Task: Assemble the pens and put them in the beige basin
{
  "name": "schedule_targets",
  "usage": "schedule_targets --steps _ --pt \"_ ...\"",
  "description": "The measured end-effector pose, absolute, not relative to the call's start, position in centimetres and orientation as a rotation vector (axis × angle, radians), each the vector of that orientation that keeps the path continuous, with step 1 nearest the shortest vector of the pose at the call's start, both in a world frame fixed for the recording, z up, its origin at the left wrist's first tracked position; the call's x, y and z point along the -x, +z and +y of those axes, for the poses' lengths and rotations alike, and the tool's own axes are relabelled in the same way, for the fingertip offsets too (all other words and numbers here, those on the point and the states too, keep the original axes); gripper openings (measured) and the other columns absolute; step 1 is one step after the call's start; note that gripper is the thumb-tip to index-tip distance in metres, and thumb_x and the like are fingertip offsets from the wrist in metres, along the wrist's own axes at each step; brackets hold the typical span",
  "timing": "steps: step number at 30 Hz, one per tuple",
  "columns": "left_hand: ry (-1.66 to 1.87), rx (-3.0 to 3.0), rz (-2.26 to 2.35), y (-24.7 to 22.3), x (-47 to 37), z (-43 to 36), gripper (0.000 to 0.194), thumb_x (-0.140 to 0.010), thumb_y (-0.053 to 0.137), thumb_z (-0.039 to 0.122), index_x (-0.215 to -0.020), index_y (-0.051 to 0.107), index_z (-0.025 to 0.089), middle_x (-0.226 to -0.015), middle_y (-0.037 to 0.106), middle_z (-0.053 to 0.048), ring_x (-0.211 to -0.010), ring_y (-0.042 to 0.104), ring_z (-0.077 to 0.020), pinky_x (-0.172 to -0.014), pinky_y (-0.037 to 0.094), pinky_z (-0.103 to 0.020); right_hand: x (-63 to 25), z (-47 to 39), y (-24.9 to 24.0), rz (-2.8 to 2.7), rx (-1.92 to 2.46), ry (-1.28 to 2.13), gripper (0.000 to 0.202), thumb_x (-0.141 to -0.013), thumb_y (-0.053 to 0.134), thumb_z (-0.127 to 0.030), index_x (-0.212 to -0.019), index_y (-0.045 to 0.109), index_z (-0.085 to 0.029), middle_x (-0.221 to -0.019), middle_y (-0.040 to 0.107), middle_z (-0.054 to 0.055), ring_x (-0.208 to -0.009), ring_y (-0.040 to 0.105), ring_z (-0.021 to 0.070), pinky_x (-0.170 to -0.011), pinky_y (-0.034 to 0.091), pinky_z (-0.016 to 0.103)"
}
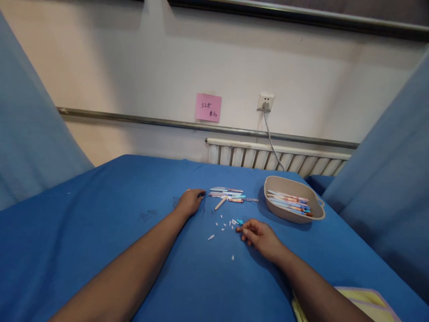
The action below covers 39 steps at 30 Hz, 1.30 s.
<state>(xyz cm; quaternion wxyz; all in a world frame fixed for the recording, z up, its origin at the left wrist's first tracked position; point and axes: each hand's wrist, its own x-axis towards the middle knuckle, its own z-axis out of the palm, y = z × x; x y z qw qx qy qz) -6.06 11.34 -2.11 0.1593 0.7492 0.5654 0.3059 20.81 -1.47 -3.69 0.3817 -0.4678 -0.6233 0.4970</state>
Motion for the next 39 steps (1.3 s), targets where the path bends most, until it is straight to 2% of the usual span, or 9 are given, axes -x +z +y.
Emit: schedule_targets --steps 4,8,15,19,24,32,36,39 --pt "0.767 -2.272 1.656 -2.2 5.4 11.7 0.021 -0.077 0.055 0.022 -0.093 0.069 0.022 -0.098 0.067 -0.007 -0.098 0.055 -0.0247 -0.095 0.033 -0.034 -20.8 -1.4 -3.8 -1.591 1.196 1.261 0.025 -0.078 0.054 -0.04 -0.081 0.06 -0.016 -0.067 0.061 0.001 -0.054 0.05 0.0105 -0.054 0.04 0.024" --pt "0.695 -2.338 1.692 -2.1 5.0 12.1 0.019 -0.078 0.054 0.024 -0.091 0.068 0.022 -0.091 0.065 -0.008 -0.093 0.055 -0.0247 -0.088 0.037 -0.033 -20.7 -1.4 -3.8 -1.596 1.192 1.26 0.025 -0.078 0.054 -0.04 -0.081 0.06 -0.016 -0.067 0.06 0.001 -0.053 0.049 0.0098 -0.053 0.04 0.023" --pt "0.638 -2.403 1.631 -1.6 4.8 11.7 0.012 -0.078 0.054 0.022 -0.081 0.066 0.022 -0.084 0.064 -0.006 -0.086 0.055 -0.0226 -0.086 0.036 -0.032 -20.7 -1.5 -3.8 -1.58 1.196 1.267 0.027 -0.078 0.055 -0.043 -0.08 0.06 -0.017 -0.069 0.062 0.002 -0.057 0.052 0.0111 -0.055 0.042 0.024" --pt "0.586 -2.422 1.503 -1.2 5.0 10.9 0.009 -0.075 0.057 0.023 -0.077 0.065 0.022 -0.08 0.065 -0.002 -0.081 0.057 -0.0192 -0.08 0.04 -0.027 -20.7 -1.7 -3.6 -1.581 1.197 1.271 0.025 -0.079 0.054 -0.042 -0.081 0.059 -0.017 -0.072 0.063 0.002 -0.059 0.053 0.0117 -0.056 0.042 0.024" --pt "0.667 -2.36 1.619 -1.2 5.7 10.9 0.021 -0.081 0.05 0.028 -0.093 0.064 0.02 -0.087 0.064 -0.005 -0.084 0.057 -0.021 -0.076 0.041 -0.028 -20.6 -1.9 -3.5 -1.574 1.172 1.289 0.021 -0.078 0.055 -0.038 -0.078 0.058 -0.018 -0.071 0.062 0.001 -0.056 0.05 0.011 -0.055 0.041 0.024" --pt "0.607 -2.386 1.567 -1.4 3.6 11.2 0.019 -0.08 0.053 0.025 -0.094 0.066 0.022 -0.09 0.063 -0.004 -0.085 0.057 -0.0195 -0.077 0.041 -0.027 -20.7 -2.1 -3.9 -1.602 1.164 1.289 0.016 -0.079 0.053 -0.034 -0.073 0.055 -0.019 -0.075 0.063 0.001 -0.059 0.051 0.0124 -0.057 0.039 0.025" --pt "0.555 -2.39 1.576 -1.6 3.1 10.9 0.017 -0.08 0.055 0.024 -0.093 0.065 0.02 -0.09 0.062 -0.006 -0.083 0.057 -0.0198 -0.075 0.042 -0.027 -20.8 -2.0 -4.2 -1.644 1.163 1.278 0.015 -0.08 0.052 -0.034 -0.08 0.058 -0.02 -0.069 0.06 0.001 -0.061 0.052 0.0139 -0.058 0.039 0.025" --pt "0.556 -2.404 1.586 -1.6 3.0 10.8 0.021 -0.08 0.053 0.022 -0.099 0.061 0.019 -0.098 0.062 -0.007 -0.087 0.057 -0.0201 -0.077 0.041 -0.027 -20.8 -1.9 -4.4 -1.663 1.174 1.277 0.018 -0.081 0.052 -0.035 -0.086 0.059 -0.02 -0.068 0.059 0.0 -0.059 0.05 0.0135 -0.057 0.039 0.025"
